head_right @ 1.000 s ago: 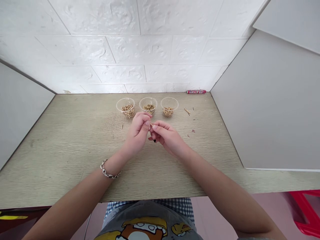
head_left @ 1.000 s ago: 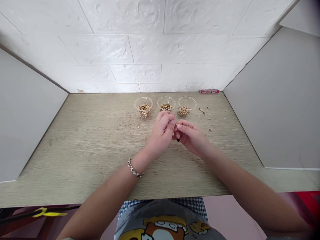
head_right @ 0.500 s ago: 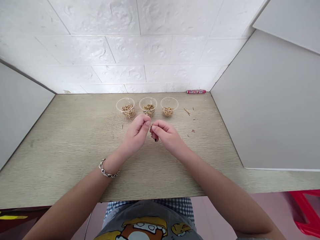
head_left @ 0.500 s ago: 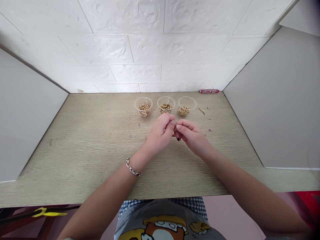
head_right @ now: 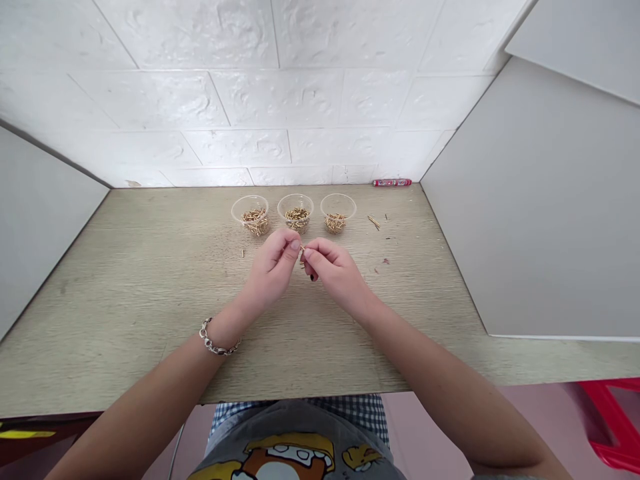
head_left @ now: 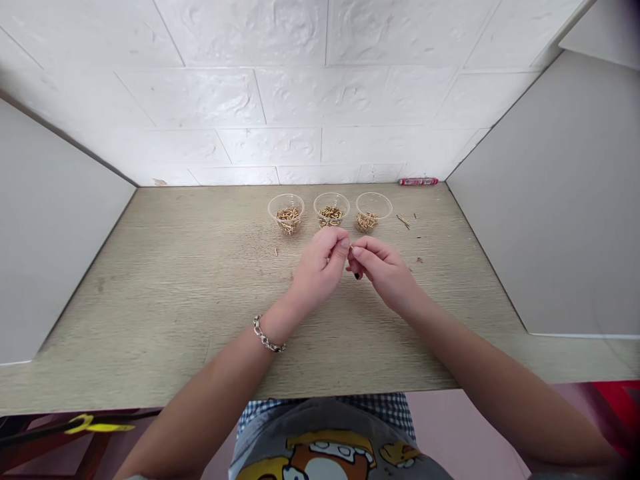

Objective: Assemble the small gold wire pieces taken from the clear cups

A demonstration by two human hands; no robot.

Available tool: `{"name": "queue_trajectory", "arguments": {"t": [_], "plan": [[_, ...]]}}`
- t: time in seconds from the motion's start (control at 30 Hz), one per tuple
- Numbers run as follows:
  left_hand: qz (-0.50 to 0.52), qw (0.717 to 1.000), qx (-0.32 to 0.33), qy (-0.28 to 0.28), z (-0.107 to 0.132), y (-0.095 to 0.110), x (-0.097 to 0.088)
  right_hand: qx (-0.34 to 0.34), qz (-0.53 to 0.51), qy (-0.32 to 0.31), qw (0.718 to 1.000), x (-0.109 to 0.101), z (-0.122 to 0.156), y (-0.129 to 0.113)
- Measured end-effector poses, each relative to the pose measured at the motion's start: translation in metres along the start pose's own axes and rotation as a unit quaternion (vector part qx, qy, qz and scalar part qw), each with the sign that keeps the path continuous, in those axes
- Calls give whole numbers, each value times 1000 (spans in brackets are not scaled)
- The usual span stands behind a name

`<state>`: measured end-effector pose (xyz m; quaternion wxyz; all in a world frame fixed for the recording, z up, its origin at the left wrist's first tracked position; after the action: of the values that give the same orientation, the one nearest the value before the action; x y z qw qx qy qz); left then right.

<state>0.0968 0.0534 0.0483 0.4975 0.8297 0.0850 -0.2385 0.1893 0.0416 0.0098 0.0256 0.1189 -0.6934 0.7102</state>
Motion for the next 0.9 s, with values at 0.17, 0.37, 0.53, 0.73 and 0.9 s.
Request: {"name": "queue_trajectory", "arguments": {"t": [0.17, 0.37, 0.53, 0.73, 0.9], "plan": [[-6, 1000, 4, -11, -1, 1, -1, -3, 4, -6, 1000, 1, -1, -2], [-7, 1000, -1, -23, -2, 1, -1, 1, 20, -17, 1000, 0, -1, -3], [-14, 999, -16, -29, -1, 0, -1, 2, 28, -21, 999, 2, -1, -2], [19, 998, -37, -36, -1, -3, 2, 2, 15, -16, 1000, 1, -1, -2], [37, 998, -30, -41, -1, -1, 2, -8, -23, -14, 1000, 0, 0, -3]]}}
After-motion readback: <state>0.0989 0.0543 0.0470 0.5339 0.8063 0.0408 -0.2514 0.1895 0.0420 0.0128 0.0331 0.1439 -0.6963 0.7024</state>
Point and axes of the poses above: each hand's wrist, its own z-axis away from the middle knuckle, its own x-axis out of the palm, y = z × x, the point moved 9 cm from there along -z, towards the middle knuckle, and after that the axes turned 7 degrees about -z, right-handed, at the moved point
